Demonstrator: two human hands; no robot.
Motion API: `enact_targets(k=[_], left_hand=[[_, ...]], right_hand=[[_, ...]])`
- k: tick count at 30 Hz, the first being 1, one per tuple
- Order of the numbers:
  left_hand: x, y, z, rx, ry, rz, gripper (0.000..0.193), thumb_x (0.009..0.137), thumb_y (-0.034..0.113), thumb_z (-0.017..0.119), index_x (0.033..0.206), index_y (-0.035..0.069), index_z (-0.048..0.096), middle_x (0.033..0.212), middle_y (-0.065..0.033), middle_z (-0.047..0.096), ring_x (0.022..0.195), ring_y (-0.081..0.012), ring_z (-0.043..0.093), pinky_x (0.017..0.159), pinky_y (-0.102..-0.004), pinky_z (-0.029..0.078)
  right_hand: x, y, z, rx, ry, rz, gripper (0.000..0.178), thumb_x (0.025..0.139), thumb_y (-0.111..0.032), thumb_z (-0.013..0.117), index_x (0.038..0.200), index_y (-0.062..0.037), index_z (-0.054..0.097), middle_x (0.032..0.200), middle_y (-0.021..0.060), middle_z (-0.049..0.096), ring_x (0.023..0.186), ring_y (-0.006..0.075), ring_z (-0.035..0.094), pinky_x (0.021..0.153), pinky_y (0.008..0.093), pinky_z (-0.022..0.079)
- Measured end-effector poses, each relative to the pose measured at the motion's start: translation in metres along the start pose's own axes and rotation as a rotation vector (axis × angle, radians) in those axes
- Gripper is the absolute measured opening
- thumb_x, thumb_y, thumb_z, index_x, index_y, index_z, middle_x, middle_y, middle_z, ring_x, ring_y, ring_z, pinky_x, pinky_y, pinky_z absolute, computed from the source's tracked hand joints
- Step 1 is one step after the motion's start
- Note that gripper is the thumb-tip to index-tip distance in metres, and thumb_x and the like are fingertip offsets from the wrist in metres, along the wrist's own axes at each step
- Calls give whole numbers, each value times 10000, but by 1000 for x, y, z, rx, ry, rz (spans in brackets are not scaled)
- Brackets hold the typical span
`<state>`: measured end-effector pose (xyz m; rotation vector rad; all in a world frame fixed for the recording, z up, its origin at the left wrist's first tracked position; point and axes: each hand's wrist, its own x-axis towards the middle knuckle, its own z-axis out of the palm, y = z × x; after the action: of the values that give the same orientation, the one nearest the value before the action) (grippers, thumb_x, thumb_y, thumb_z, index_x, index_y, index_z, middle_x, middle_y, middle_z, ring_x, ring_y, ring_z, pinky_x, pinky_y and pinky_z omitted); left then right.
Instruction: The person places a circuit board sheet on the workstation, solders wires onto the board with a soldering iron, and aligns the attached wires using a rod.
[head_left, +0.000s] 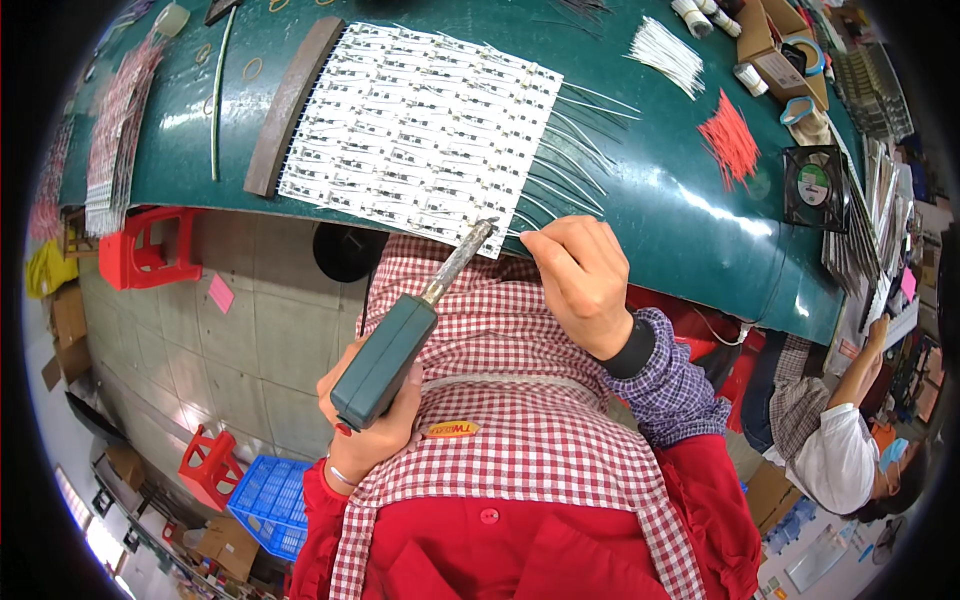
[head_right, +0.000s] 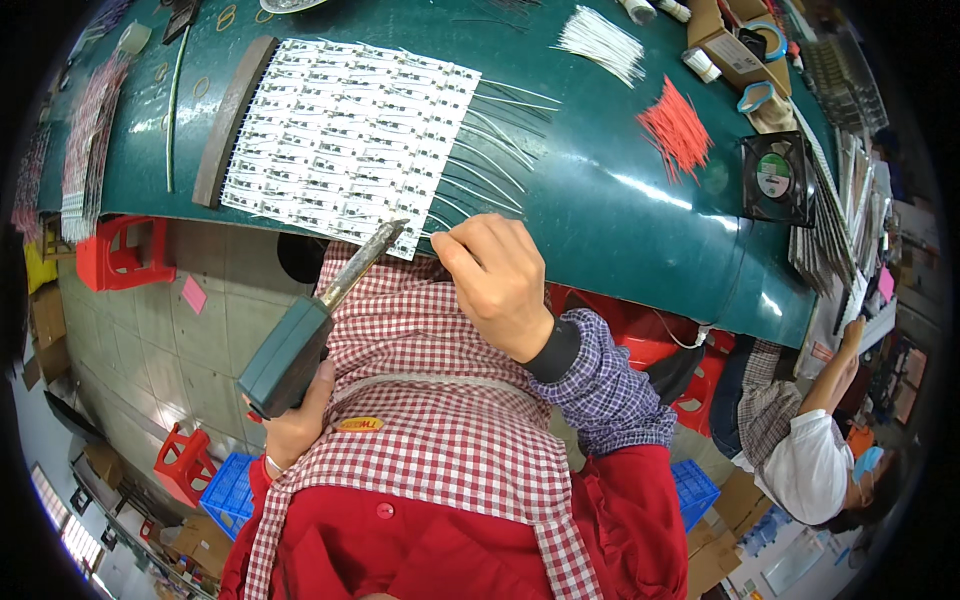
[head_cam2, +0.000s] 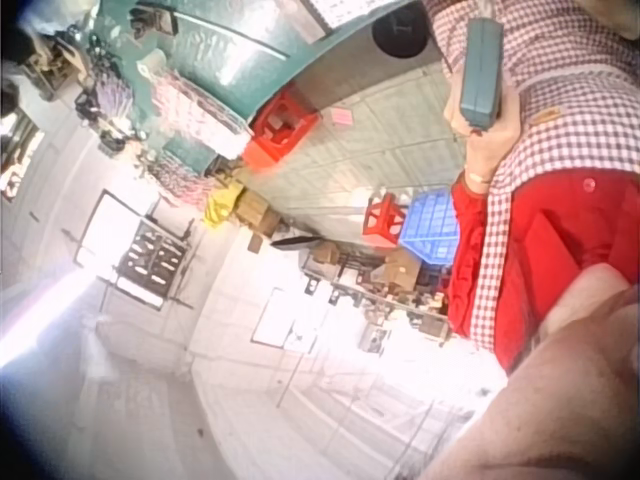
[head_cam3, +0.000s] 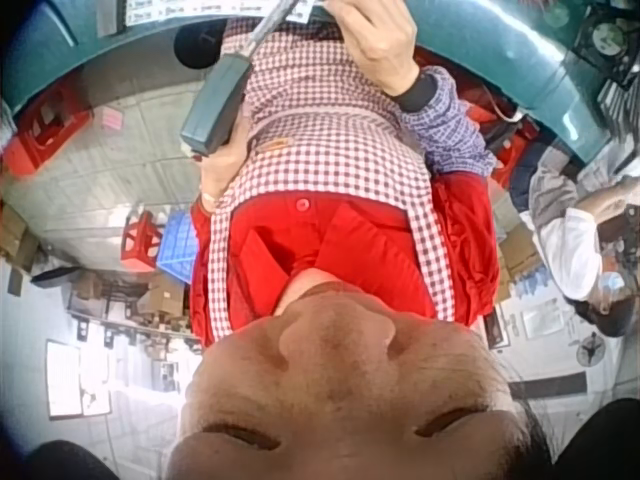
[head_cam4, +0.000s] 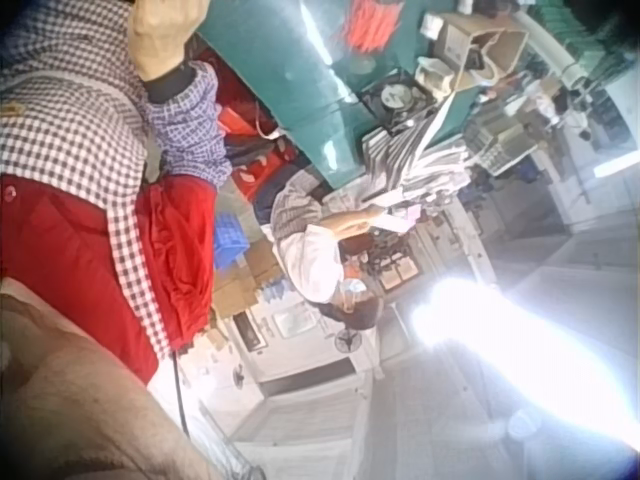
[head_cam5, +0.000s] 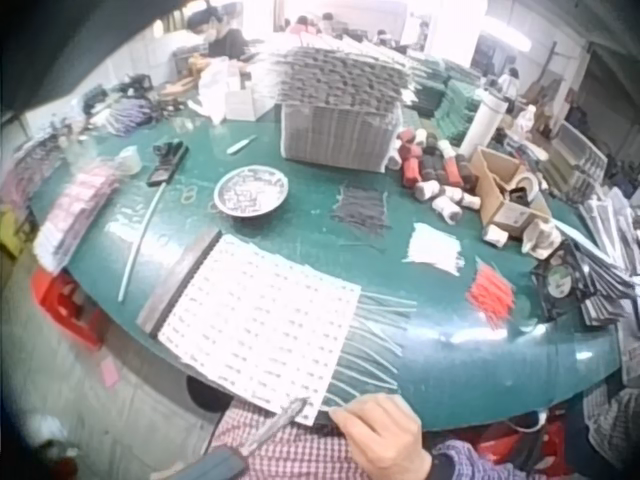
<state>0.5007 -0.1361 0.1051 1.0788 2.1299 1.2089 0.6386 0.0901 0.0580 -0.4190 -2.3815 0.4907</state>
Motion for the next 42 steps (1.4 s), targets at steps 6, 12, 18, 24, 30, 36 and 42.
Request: enact_targets(k=[6, 12, 18, 24, 30, 36, 42], left_hand=[[0, 2, 0, 2, -12, 9, 209, 692, -53, 695, 900, -56, 671, 855, -160, 663, 676, -249, 657, 605, -296, 514], [2, 3, 1, 33, -47, 48, 184, 692, -52, 697, 872, -45, 664, 827, -147, 650, 654, -248, 642, 586, -303, 504], [4, 5, 1, 16, -32, 15, 178, 688, -38, 708, 860, -41, 661, 807, -139, 641, 634, -242, 630, 567, -301, 494], [-6, -2, 0, -7, 9, -5, 212, 695, -28, 705, 902, -55, 669, 804, -150, 640, 626, -250, 632, 563, -304, 498], [-13, -4, -2, -60, 45, -123, 234, 703, -20, 705, 930, -69, 672, 818, -168, 649, 626, -260, 639, 567, -308, 503], [-12, -2, -3, -22, 36, -26, 232, 712, -15, 715, 933, -70, 672, 833, -170, 658, 653, -252, 653, 587, -297, 514], [-17, -1, -6, -25, 48, -42, 227, 719, -14, 716, 935, -71, 675, 866, -174, 671, 688, -245, 669, 610, -299, 527]], right_hand=[[0, 0, 2, -16, 7, -3, 254, 666, 45, 631, 907, -34, 641, 782, 57, 573, 749, 232, 584, 627, 342, 444], [-1, 1, 2, -29, 0, -15, 248, 669, 38, 633, 906, -37, 643, 775, 52, 569, 755, 225, 583, 619, 336, 441], [-1, 0, 4, -45, 3, -14, 246, 672, 25, 641, 909, -42, 645, 773, 48, 570, 753, 218, 580, 610, 331, 435], [0, 0, 3, -58, 0, -16, 227, 678, 22, 646, 895, -44, 641, 768, 48, 569, 751, 216, 580, 611, 329, 439], [0, 0, 4, -54, 8, -15, 215, 684, 14, 655, 891, -45, 641, 768, 49, 569, 752, 219, 580, 616, 328, 445], [-4, -1, 8, 40, 67, 62, 200, 684, 44, 695, 860, -38, 646, 784, 60, 563, 769, 237, 576, 633, 336, 445], [-3, -11, -1, 137, 29, 109, 211, 671, 42, 733, 840, -51, 648, 785, 54, 558, 795, 247, 565, 713, 366, 417]])
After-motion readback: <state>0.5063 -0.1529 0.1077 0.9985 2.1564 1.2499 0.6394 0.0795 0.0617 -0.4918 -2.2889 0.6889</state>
